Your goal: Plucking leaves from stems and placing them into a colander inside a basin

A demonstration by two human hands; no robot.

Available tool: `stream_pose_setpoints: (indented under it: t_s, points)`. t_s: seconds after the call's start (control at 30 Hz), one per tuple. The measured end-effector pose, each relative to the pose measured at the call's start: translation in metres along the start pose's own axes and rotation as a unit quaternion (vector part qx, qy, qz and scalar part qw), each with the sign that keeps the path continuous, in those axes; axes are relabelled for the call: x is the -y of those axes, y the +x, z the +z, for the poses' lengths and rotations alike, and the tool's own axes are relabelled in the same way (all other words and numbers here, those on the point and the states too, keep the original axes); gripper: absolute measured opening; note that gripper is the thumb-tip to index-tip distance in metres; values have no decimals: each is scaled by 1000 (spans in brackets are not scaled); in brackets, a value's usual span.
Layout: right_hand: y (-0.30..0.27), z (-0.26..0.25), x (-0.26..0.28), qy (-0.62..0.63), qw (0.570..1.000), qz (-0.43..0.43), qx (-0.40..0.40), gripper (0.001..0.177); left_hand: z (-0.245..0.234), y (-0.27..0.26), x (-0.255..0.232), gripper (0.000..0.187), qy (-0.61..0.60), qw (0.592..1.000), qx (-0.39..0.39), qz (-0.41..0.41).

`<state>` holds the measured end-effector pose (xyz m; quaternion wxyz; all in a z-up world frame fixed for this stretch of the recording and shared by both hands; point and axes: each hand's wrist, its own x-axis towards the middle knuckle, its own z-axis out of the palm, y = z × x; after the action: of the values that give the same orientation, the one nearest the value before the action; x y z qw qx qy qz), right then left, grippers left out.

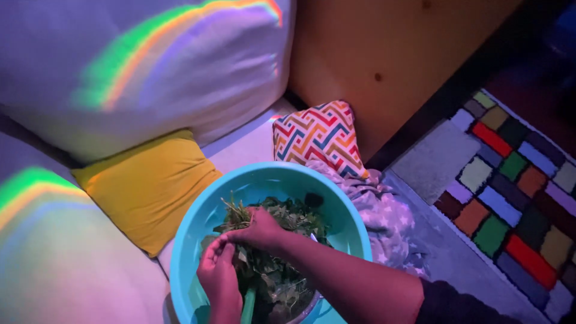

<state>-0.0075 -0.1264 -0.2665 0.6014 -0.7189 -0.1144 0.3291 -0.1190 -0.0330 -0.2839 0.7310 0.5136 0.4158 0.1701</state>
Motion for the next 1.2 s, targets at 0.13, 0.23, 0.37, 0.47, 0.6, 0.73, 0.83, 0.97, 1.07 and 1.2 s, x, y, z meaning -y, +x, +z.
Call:
stream_pose_setpoints:
  t_s: [0.13, 0.23, 0.37, 0.47, 0.6, 0.73, 0.83, 0.97, 1.07, 1.2]
  points:
    - [-1, 6, -14, -4, 1000, -2, 29, 46, -17, 10, 42, 20, 77, 993, -31, 84]
    - [-8, 8, -20, -65, 997, 38, -13, 54, -35, 18, 70, 22, 286, 941, -138, 119]
    - [-10, 13, -36, -76, 996, -9, 35, 55, -64, 44, 130, 22, 499, 835, -116, 201]
    - [-8, 18, -52, -86, 995, -13, 39, 56, -74, 56, 155, 24, 526, 828, -65, 184]
    - [-14, 14, -46, -126, 991, -31, 39, 55, -65, 49, 139, 21, 621, 776, -23, 111]
    - [-21, 12, -34, -127, 991, 18, 46, 54, -40, 13, 81, 16, 551, 782, -82, 280]
    - [-21, 12, -39, 3, 998, -22, 54, 58, -9, -19, 15, 16, 494, 791, -99, 347]
    - [-36, 3, -8, 191, 979, 64, 9, 55, 20, -40, -41, 17, 297, 914, -39, 275]
    - [-49, -13, 15, 256, 966, 38, 4, 48, 29, -42, -57, 31, 131, 972, 21, 193]
    - [-58, -25, 35, 221, 974, 44, -29, 38, 28, -41, -62, 21, 123, 959, 107, 230]
